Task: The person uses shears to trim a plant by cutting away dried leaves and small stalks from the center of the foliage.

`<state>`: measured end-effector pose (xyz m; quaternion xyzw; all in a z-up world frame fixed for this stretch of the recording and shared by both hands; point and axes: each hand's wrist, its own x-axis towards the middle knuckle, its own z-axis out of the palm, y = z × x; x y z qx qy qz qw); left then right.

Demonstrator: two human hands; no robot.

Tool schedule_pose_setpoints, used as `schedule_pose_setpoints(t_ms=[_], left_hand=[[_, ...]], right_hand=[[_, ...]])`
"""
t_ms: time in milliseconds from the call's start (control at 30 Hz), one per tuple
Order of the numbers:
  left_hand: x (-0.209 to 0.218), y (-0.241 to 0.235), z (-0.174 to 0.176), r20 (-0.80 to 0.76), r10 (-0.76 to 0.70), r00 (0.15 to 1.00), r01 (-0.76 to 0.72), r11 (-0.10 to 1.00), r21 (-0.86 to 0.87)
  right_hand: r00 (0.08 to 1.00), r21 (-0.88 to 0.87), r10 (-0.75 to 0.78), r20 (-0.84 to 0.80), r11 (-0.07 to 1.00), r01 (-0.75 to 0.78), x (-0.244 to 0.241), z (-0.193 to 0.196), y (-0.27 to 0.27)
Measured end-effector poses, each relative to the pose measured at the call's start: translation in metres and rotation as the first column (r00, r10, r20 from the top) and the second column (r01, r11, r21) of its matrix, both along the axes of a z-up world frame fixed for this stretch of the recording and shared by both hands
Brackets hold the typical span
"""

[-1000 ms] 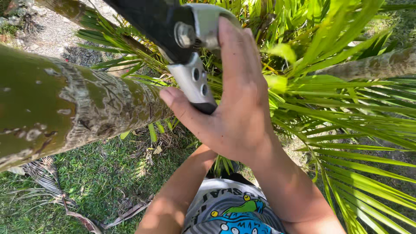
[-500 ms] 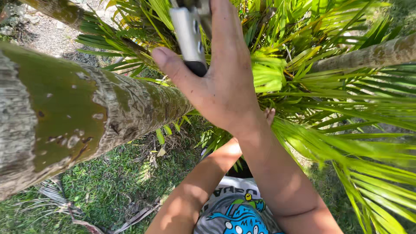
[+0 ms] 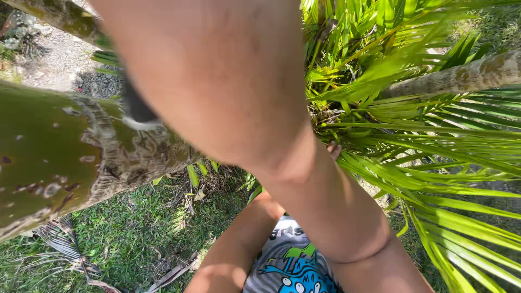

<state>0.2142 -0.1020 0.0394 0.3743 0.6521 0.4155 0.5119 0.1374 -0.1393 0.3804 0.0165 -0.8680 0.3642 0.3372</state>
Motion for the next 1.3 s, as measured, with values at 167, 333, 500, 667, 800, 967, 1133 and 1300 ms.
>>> schedule_pose_setpoints(t_ms=[167,333,500,667,800,967,1133,1300], left_hand=[[-0.024,0.005,0.022,-0.077,-0.016,0.997,0.018,1.0,0.02],[-0.039,-0.004,0.0,-0.088,0.016,0.996,-0.014,1.0,0.016],[-0.053,0.001,-0.025,-0.001,0.049,0.999,-0.049,0.992,0.112],[-0.111,0.014,-0.045,0.132,0.489,0.862,-0.494,0.754,0.433],[-0.169,0.074,-0.043,0.056,0.711,0.701,-0.671,0.632,0.387],[-0.215,0.113,-0.092,-0.595,0.103,0.797,-0.355,0.877,-0.324],[-0.217,0.097,-0.149,-0.936,0.134,0.325,-0.267,0.963,0.045],[-0.212,0.1,-0.136,-0.953,-0.03,0.3,-0.283,0.952,-0.119]], right_hand=[[0.924,-0.194,0.341,-0.173,0.908,-0.371,-0.055,0.044,0.023],[0.891,-0.711,0.453,-0.024,0.619,-0.333,-0.108,-0.054,0.095],[0.791,-0.734,0.207,0.576,0.558,0.388,-0.073,-0.238,0.18],[0.83,-0.846,0.249,0.5,0.345,0.406,-0.016,-0.319,0.247],[0.805,-0.855,0.325,0.497,0.34,0.39,-0.008,-0.328,0.258],[0.682,-0.791,0.438,0.586,0.493,0.363,0.017,-0.318,0.264],[0.627,-0.799,0.549,0.553,0.563,0.213,0.023,-0.309,0.265],[0.52,-0.801,0.613,0.595,0.505,0.321,0.013,-0.286,0.264]])
